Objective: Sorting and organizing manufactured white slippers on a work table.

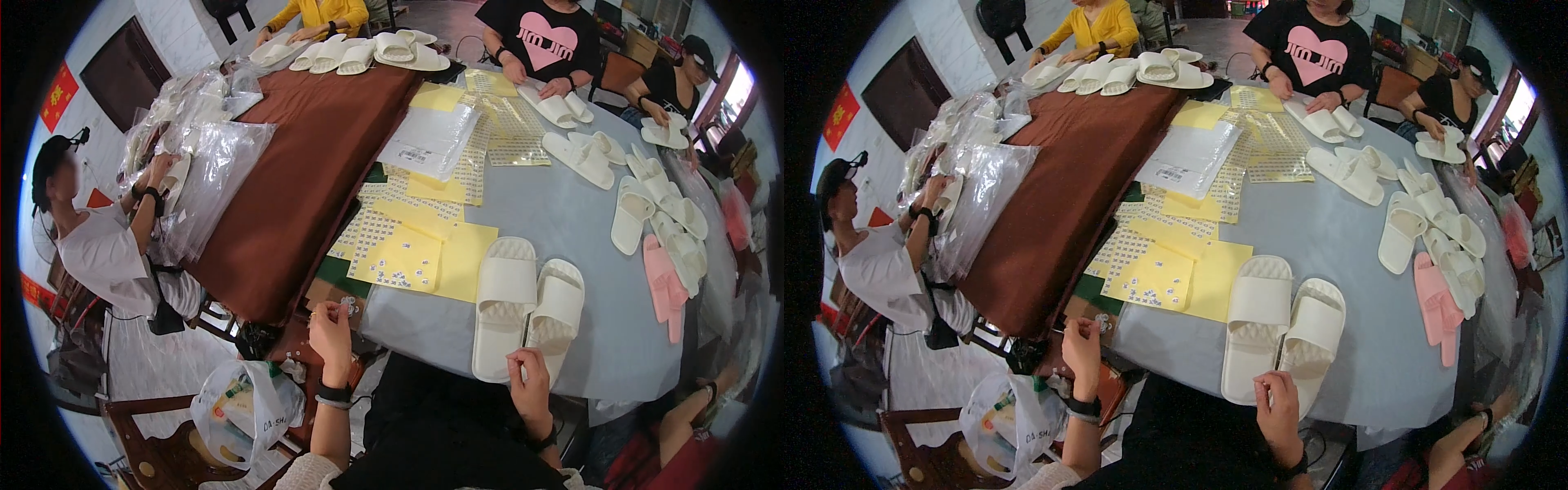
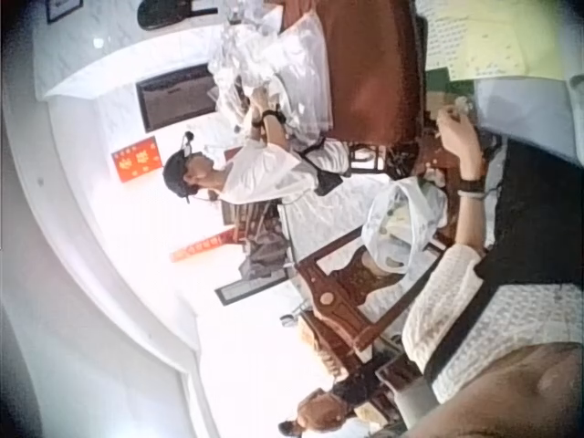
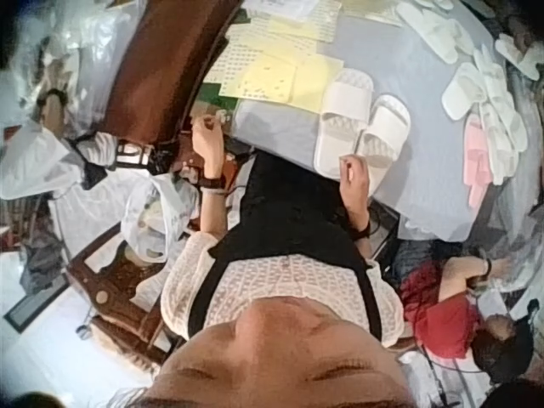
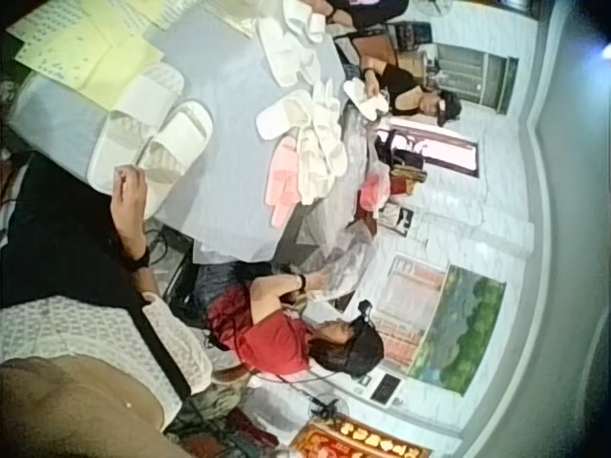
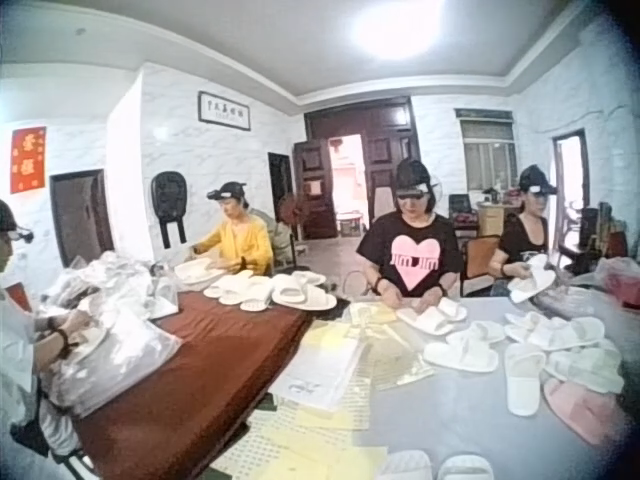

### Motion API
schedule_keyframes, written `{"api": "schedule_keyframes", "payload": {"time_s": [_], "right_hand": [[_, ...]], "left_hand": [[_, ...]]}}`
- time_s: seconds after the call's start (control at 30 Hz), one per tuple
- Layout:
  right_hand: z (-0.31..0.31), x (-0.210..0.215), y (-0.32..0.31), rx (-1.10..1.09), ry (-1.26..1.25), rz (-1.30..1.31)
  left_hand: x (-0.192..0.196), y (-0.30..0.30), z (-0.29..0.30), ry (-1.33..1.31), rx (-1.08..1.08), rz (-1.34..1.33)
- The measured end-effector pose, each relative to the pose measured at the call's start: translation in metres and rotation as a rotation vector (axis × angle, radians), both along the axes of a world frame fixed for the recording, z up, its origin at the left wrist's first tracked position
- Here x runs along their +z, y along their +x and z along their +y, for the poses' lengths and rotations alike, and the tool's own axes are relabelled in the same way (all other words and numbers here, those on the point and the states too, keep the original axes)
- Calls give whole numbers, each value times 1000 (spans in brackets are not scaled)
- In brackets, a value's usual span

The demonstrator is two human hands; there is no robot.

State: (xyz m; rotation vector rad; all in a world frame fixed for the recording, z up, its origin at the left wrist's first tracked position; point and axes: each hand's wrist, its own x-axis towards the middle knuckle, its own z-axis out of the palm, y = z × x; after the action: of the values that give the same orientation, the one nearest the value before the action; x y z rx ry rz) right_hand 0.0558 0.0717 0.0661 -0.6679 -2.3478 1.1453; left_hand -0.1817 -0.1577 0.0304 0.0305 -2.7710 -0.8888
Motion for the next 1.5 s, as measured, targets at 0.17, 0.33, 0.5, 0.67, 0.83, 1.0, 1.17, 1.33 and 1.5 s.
{"api": "schedule_keyframes", "payload": {"time_s": [0.17,0.33,0.5,0.67,0.83,1.0,1.17,1.33,1.5], "right_hand": [[4,-1,4,-10,17,14],[1,2,7,8,-3,12],[2,1,16,-49,-9,19],[8,-2,24,-98,53,-4],[9,-1,23,-130,49,-9],[11,-3,26,-117,29,-12],[14,-6,31,-148,19,-27],[14,-4,30,-151,44,-49],[10,-6,24,-115,11,-34]], "left_hand": [[14,-5,31,47,-263,203],[2,-49,57,-142,-352,295],[-11,-62,66,-284,-333,81],[-26,-74,67,-398,-335,69],[-23,-78,64,-431,-381,65],[-17,-70,60,-328,-388,66],[7,-44,66,-130,-271,61],[-2,-51,64,40,-343,43],[9,-44,93,123,-512,-30]]}}
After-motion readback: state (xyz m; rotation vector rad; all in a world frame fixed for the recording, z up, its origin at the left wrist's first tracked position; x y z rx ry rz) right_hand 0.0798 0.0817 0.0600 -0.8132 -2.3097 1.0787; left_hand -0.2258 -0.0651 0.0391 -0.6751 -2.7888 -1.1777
